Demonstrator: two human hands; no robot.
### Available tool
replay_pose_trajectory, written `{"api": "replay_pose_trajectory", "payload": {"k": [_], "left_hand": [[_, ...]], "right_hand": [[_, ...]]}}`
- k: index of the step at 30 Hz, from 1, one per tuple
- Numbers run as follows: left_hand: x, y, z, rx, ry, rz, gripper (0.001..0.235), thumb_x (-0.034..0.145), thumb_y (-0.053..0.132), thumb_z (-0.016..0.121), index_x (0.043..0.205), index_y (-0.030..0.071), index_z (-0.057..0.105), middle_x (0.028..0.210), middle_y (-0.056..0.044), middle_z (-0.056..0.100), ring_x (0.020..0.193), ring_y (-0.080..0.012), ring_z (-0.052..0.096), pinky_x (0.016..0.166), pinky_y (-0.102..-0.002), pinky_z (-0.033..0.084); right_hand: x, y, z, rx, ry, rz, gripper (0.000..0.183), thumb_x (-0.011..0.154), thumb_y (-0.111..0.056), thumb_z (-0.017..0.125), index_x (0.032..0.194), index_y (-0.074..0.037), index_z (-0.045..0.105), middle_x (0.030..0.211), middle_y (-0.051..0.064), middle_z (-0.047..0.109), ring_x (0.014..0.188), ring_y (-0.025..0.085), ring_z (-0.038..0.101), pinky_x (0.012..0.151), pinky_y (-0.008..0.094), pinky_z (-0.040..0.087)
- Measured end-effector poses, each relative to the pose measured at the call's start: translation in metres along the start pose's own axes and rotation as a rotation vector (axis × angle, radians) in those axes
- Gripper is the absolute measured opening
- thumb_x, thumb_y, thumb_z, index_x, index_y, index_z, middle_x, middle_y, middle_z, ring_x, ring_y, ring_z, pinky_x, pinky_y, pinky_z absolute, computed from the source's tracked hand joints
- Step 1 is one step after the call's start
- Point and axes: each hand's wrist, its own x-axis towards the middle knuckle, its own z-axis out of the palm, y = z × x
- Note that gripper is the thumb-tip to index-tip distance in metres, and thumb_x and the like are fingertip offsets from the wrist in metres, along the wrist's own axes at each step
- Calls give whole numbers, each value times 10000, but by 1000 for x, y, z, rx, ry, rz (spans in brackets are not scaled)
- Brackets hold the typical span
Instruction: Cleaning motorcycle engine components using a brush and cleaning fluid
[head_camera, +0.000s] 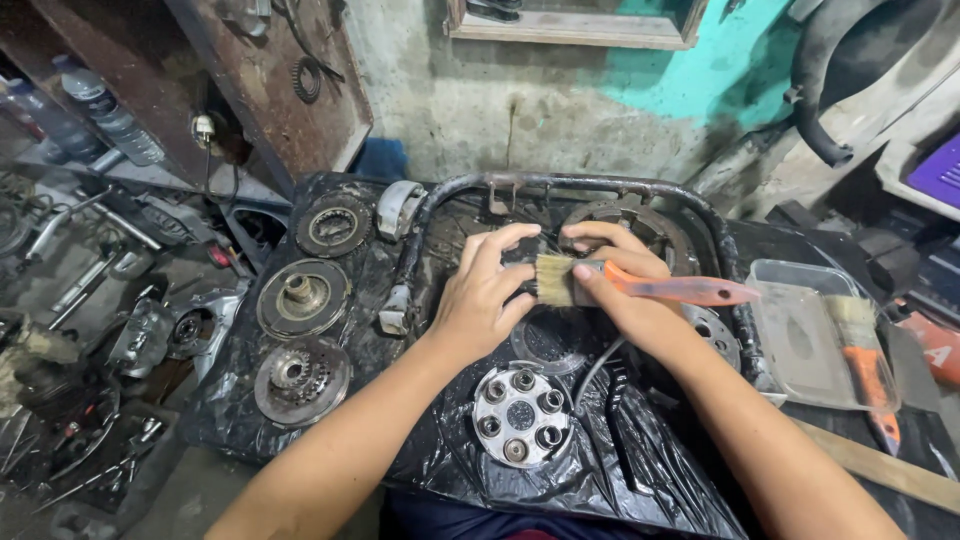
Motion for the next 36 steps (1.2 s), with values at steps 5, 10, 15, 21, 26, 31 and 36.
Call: {"api": "replay_pose_trajectory", "payload": {"k": [5, 10, 15, 21, 26, 31, 36], "left_hand": [[-1, -7, 2, -2, 37, -35, 265, 1009, 294, 801, 1237, 167, 754, 1513, -76, 577, 1265, -328, 629, 945, -384, 626], [-4, -14, 8, 21, 88, -42, 300, 1025, 333, 790, 1305, 229, 766, 1511, -43, 583, 1236, -282, 639, 933, -349, 615], [-4, -14, 7, 21, 135, -39, 241, 913, 180, 870, 1121, 118, 765, 1449, -78, 620, 1181, -288, 674, 869, -341, 622], [2, -7, 3, -39, 135, -44, 265, 949, 260, 858, 1197, 185, 806, 1439, -64, 635, 1183, -294, 674, 892, -350, 612], [1, -6, 4, -53, 144, -37, 273, 904, 256, 893, 1139, 161, 793, 1433, -71, 646, 1174, -301, 674, 881, -352, 608], [5, -3, 3, -26, 158, -37, 217, 838, 151, 892, 988, 99, 743, 1408, -66, 658, 1142, -283, 678, 854, -331, 595], [3, -5, 6, -133, 181, -68, 296, 876, 251, 899, 1155, 193, 820, 1399, -62, 666, 1157, -293, 683, 906, -361, 579]], "right_hand": [[-8, 17, 1, -146, 89, 72, 265, 1033, -162, 768, 823, -10, 712, 1301, 159, 775, 1170, 401, 740, 1052, 541, 542], [-9, 14, 4, -252, 144, 128, 280, 1062, -195, 775, 844, -24, 727, 1281, 125, 782, 1207, 400, 713, 1090, 530, 523], [-5, -9, 14, -131, 79, 95, 218, 1028, -222, 781, 860, -86, 751, 1316, 71, 788, 1253, 372, 694, 1107, 506, 506], [-9, -4, 12, -346, 157, 143, 254, 1034, -251, 808, 870, -76, 726, 1346, 88, 762, 1267, 375, 658, 1103, 507, 504], [-10, -13, 17, -311, 179, 141, 241, 1048, -242, 786, 865, -96, 730, 1352, 85, 760, 1266, 385, 655, 1098, 512, 502], [-10, -18, 26, -97, 142, 119, 263, 1055, -258, 762, 834, -120, 727, 1318, 43, 786, 1252, 343, 691, 1098, 497, 510], [-14, 17, 23, -684, 263, -201, 364, 1034, -248, 849, 828, -52, 623, 1348, 117, 721, 1220, 403, 600, 1052, 500, 497]]}}
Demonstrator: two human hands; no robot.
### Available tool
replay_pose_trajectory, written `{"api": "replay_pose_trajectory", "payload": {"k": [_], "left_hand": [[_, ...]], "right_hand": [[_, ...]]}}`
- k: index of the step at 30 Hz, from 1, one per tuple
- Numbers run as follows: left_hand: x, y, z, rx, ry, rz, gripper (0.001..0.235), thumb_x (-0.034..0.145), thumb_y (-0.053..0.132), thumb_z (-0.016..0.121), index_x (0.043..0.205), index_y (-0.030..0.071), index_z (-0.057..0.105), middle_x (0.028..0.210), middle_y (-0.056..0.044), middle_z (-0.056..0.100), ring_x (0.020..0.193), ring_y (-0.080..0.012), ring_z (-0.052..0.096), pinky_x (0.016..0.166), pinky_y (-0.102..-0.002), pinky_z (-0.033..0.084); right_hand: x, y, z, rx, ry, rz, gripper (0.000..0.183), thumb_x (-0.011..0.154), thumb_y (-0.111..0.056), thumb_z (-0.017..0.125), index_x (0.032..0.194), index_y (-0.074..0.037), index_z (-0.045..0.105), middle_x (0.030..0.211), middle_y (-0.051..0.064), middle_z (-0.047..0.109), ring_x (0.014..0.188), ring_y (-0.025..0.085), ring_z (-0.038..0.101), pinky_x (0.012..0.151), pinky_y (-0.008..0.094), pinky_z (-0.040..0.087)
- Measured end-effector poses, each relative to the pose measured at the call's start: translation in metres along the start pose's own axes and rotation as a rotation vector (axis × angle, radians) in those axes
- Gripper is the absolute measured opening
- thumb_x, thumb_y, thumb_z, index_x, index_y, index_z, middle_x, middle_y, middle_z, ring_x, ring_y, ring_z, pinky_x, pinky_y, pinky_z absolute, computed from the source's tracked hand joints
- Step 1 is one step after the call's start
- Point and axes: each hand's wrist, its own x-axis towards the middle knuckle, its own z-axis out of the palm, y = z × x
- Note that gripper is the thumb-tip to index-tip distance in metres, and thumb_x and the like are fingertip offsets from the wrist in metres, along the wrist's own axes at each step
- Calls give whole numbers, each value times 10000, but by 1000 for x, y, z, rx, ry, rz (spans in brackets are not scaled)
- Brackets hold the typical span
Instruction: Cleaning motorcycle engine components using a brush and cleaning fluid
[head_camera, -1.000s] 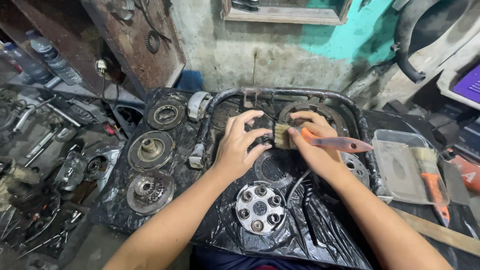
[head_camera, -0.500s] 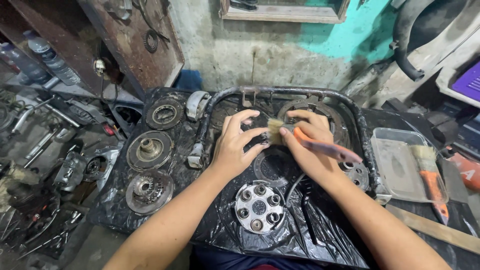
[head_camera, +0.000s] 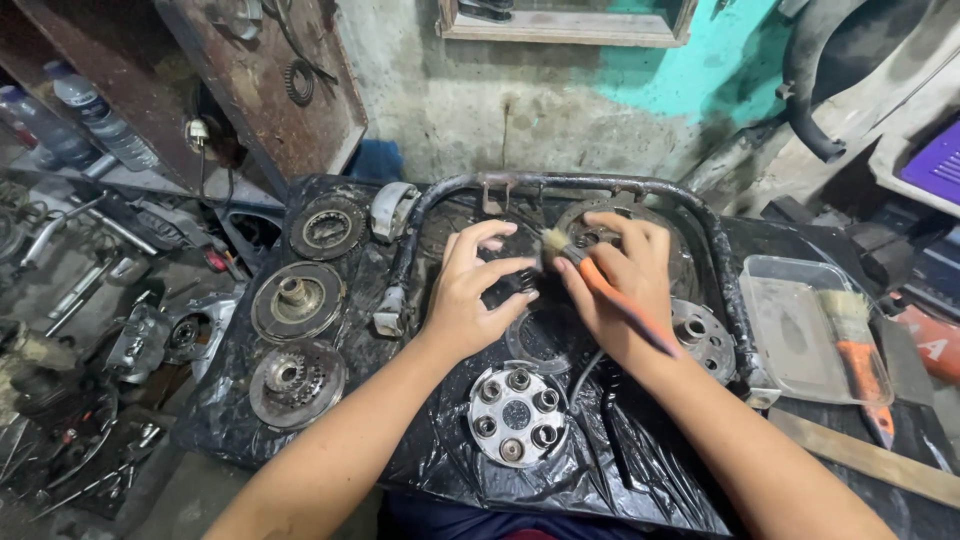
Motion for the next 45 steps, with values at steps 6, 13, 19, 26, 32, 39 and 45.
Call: {"api": "replay_pose_trajectory", "payload": {"k": [6, 13, 19, 26, 32, 39, 45], "left_hand": [[1, -3, 0, 17, 15, 11, 304, 779, 153, 921, 1063, 158, 812, 1376, -74, 678, 1125, -308, 697, 852, -359, 590], [-1, -7, 0, -15, -2, -13, 330, 786, 163, 912, 1105, 187, 830, 1373, -57, 689, 1148, -307, 696, 886, -374, 584], [2, -9, 2, -55, 16, -26, 269, 809, 184, 916, 1059, 147, 823, 1323, -78, 712, 1097, -308, 695, 915, -387, 576], [-1, -9, 3, -61, 24, -30, 288, 782, 157, 943, 1043, 134, 825, 1286, -72, 727, 1079, -302, 694, 911, -401, 588], [2, -7, 1, -104, -15, -64, 284, 780, 154, 935, 1040, 125, 823, 1215, -66, 725, 1055, -292, 693, 804, -355, 620], [-3, -11, 4, -98, -14, -65, 281, 794, 206, 948, 1036, 126, 828, 1123, -43, 716, 990, -271, 679, 794, -362, 611], [-11, -22, 12, -58, -30, -78, 256, 770, 156, 932, 1003, 144, 828, 1097, -17, 711, 984, -258, 675, 853, -373, 593]], "right_hand": [[13, -22, -20, 469, -167, 212, 255, 1037, -212, 767, 830, -82, 694, 1342, 61, 770, 1250, 392, 657, 1094, 524, 490], [12, -17, -16, 242, -78, 29, 292, 1033, -194, 803, 838, -40, 652, 1308, 118, 750, 1236, 413, 623, 1094, 534, 493], [12, -9, -14, 385, -88, 42, 260, 1080, -191, 733, 877, -59, 640, 1316, 130, 758, 1189, 415, 663, 1033, 508, 524], [11, 2, -7, 733, -222, 181, 236, 1079, -208, 717, 914, -40, 691, 1295, 165, 772, 1165, 380, 750, 1022, 523, 555], [4, 3, -3, 590, -153, 218, 227, 1042, -166, 791, 866, -39, 721, 1204, 159, 795, 1110, 367, 768, 1006, 476, 572], [9, -9, -10, 578, -103, 161, 229, 1071, -169, 744, 863, -71, 749, 1130, 140, 811, 1043, 374, 766, 955, 477, 580], [7, -8, -3, 598, -117, 79, 174, 1030, -212, 792, 894, -103, 787, 1169, 106, 822, 1029, 347, 751, 950, 457, 575]]}}
